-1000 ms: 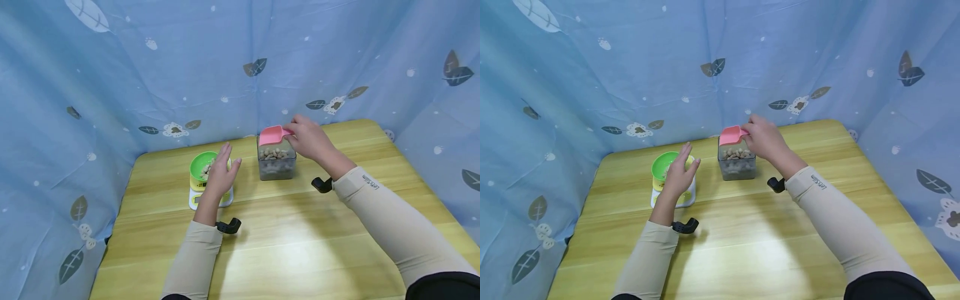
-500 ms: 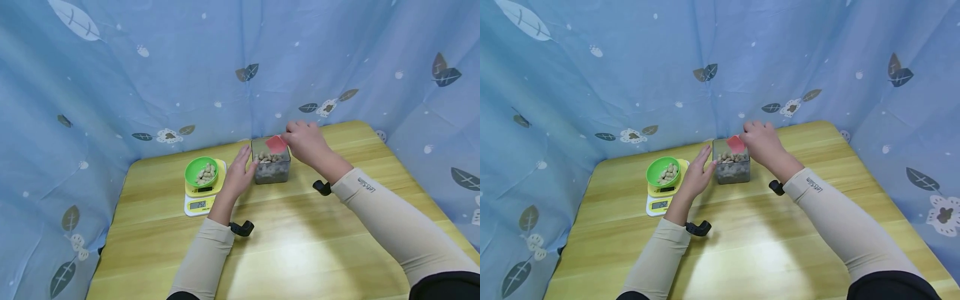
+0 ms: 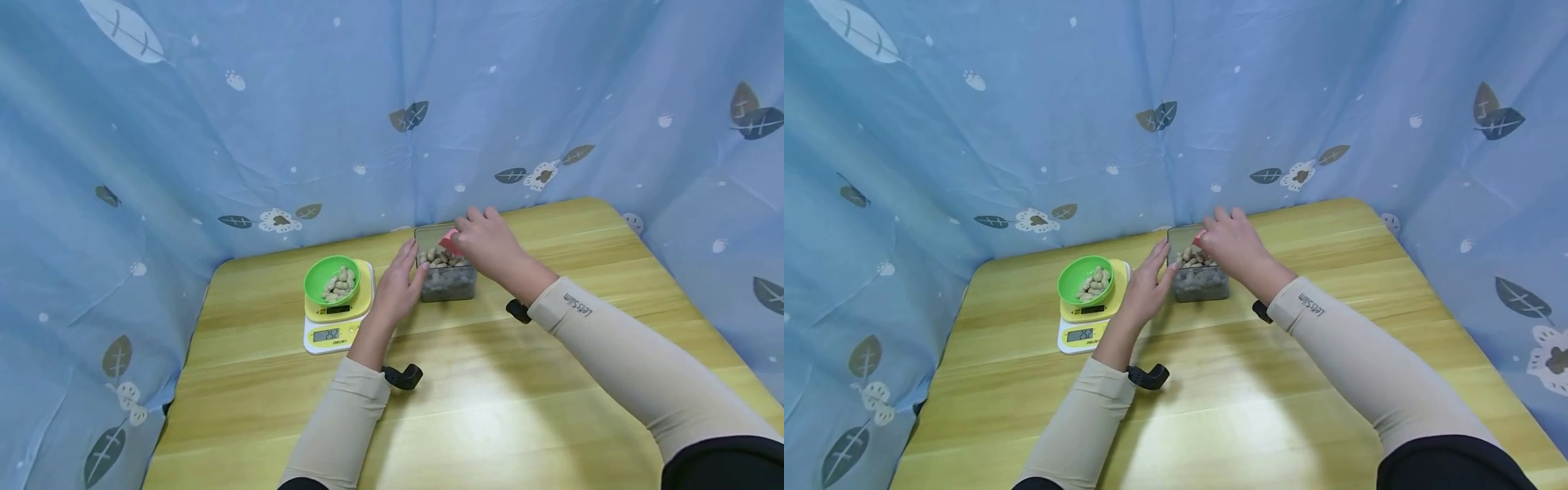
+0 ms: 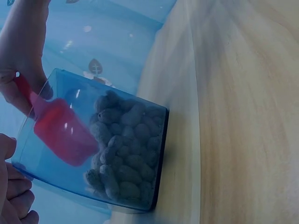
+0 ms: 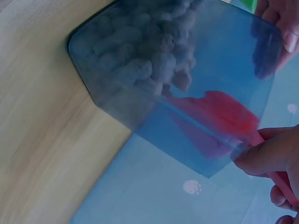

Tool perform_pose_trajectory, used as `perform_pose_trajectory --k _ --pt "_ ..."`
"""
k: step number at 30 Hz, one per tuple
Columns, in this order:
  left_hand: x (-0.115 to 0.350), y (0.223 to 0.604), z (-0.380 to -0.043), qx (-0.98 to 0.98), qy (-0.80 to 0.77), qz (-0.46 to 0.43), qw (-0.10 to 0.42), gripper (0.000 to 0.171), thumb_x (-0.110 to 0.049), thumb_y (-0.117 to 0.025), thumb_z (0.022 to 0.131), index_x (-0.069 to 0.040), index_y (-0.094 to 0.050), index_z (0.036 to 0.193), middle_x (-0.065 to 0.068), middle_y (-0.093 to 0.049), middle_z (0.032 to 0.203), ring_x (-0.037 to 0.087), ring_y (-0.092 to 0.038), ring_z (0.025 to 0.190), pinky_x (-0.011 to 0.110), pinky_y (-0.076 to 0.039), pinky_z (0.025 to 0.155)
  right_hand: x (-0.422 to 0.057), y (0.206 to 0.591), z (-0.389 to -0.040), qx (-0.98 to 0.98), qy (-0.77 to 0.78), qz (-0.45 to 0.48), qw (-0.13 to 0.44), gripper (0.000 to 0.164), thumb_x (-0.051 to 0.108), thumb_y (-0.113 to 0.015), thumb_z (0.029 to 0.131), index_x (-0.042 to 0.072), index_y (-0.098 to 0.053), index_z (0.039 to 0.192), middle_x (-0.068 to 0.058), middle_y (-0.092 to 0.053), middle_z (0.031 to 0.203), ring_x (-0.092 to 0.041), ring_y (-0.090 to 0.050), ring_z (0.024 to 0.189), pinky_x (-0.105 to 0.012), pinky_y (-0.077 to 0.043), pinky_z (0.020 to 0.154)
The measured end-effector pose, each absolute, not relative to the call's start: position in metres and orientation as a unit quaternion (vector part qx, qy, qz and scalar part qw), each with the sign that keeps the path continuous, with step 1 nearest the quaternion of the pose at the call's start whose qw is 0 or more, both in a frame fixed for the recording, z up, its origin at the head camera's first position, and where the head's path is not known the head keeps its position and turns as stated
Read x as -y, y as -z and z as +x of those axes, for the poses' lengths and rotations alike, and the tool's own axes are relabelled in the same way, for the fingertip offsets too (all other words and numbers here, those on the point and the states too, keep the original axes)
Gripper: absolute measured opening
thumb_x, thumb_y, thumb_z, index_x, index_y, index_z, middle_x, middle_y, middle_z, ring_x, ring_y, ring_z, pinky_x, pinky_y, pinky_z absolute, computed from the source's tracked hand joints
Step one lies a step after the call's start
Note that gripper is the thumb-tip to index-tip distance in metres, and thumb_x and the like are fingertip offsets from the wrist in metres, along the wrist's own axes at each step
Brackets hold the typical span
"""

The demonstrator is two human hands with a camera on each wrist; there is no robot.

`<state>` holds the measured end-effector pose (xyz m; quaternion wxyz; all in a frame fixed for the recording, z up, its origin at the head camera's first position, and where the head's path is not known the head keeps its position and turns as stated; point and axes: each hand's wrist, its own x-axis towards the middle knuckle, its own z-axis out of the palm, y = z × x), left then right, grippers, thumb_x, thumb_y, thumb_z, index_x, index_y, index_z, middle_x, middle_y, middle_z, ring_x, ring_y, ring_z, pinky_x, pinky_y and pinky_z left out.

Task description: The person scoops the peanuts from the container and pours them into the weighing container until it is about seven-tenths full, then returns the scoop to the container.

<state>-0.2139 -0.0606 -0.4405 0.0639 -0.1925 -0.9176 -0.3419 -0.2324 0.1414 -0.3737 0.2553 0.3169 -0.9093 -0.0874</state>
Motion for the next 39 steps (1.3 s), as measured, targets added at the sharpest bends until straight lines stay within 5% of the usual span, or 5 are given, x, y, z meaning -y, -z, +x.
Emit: perform_pose_trajectory --k 8,14,24,31,39 --pt "0.056 0.437 -0.216 0.916 0.344 -0.196 0.068 0.052 -0.038 -0.037 0.096 -0.021 -0.024 0.144 -0.013 -0.013 0.148 0.012 -0.017 0.135 0.03 -0.019 0.109 -0.143 0.372 -0.237 0.905 0.057 0.343 0.245 0.015 -0.002 -0.071 0.071 0.006 -0.072 0.084 -0.006 -0.057 0.075 -0.023 -0.038 0.066 -0.031 -0.03 0.051" --pt "0.056 0.436 -0.216 0.916 0.345 -0.192 0.066 0.058 -0.051 -0.028 0.094 -0.021 -0.023 0.144 -0.014 -0.012 0.148 0.01 -0.016 0.135 0.029 -0.018 0.109 -0.151 0.364 -0.24 0.914 0.024 0.34 0.22 0.028 -0.009 -0.067 0.07 0.011 -0.074 0.089 -0.005 -0.058 0.077 -0.023 -0.037 0.065 -0.031 -0.028 0.051" --pt "0.057 0.437 -0.215 0.915 0.35 -0.192 0.061 0.053 -0.039 -0.036 0.096 -0.02 -0.022 0.144 -0.013 -0.012 0.148 0.014 -0.017 0.136 0.03 -0.018 0.109 -0.144 0.375 -0.239 0.899 0.033 0.368 0.236 0.015 0.008 -0.079 0.067 0.006 -0.07 0.079 -0.006 -0.059 0.08 -0.025 -0.041 0.07 -0.032 -0.033 0.054" --pt "0.059 0.439 -0.214 0.917 0.353 -0.18 0.056 0.053 -0.039 -0.037 0.096 -0.023 -0.021 0.144 -0.016 -0.011 0.148 0.007 -0.013 0.135 0.029 -0.017 0.109 -0.148 0.369 -0.241 0.905 -0.018 0.369 0.21 0.027 -0.01 -0.068 0.068 0.009 -0.073 0.085 -0.002 -0.058 0.076 -0.021 -0.035 0.066 -0.029 -0.025 0.053" --pt "0.058 0.442 -0.214 0.916 0.354 -0.183 0.052 0.053 -0.038 -0.039 0.096 -0.023 -0.021 0.144 -0.016 -0.011 0.148 0.007 -0.012 0.135 0.029 -0.017 0.109 -0.146 0.384 -0.244 0.896 0.038 0.379 0.227 0.012 0.002 -0.076 0.068 0.008 -0.072 0.077 -0.005 -0.059 0.08 -0.024 -0.039 0.069 -0.031 -0.031 0.052"
